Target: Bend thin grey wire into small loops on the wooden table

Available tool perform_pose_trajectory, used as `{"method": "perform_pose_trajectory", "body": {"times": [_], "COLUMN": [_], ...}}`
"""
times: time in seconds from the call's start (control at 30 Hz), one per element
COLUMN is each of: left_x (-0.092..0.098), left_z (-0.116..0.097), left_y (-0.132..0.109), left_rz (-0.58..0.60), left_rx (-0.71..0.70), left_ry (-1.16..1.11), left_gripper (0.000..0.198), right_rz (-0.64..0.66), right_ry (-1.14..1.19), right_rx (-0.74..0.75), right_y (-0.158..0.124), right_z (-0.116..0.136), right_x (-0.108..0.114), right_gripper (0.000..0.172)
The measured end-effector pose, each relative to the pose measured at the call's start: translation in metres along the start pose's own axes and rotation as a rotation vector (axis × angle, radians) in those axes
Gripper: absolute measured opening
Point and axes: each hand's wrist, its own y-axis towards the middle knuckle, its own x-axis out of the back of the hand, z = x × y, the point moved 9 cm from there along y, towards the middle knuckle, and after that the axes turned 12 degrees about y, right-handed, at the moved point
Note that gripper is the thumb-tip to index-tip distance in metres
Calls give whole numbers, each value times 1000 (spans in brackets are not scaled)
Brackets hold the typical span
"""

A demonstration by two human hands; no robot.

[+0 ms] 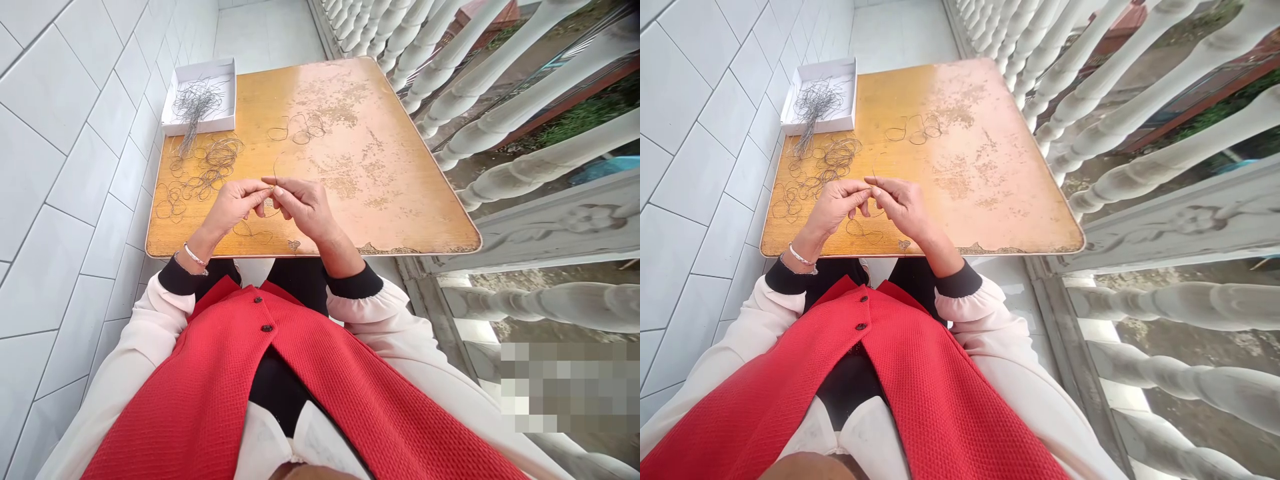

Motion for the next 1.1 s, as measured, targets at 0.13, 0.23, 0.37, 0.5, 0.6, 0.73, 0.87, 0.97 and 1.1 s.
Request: {"method": "perform_pose_trajectory", "body": {"times": [0.13, 0.23, 0.37, 0.5, 0.6, 0.73, 0.87, 0.97, 1.1], "left_x": [-1, 0, 14, 32, 28, 16, 16, 31, 41], "left_z": [1, 5, 10, -2, -23, -40, -46, -38, -22], "left_y": [-1, -1, -5, -6, -1, 9, 22, 31, 31], "left_rz": [13, -22, -170, -287, -225, -94, -46, -63, -132], "left_rx": [40, 95, 82, -134, -423, -700, -660, -380, -117], "left_ry": [26, 59, 138, 341, 610, 882, 978, 809, 453], "left_gripper": [24, 28, 29, 29, 40, 36, 26, 16, 11], "right_rz": [-3, -28, -72, -46, 18, 101, 62, -7, -86], "right_ry": [34, 13, -18, 17, 18, -52, -102, -133, -152], "right_rx": [14, 34, 27, -3, -22, -12, 4, 6, 18], "right_y": [2, 2, 2, 2, 2, 1, 0, 0, 1], "right_z": [4, 9, 11, 9, 8, 9, 10, 10, 9], "right_x": [-3, -2, 2, 2, -3, -10, -5, 0, 2], "right_gripper": [63, 63, 63, 60, 54, 47, 38, 38, 43]}}
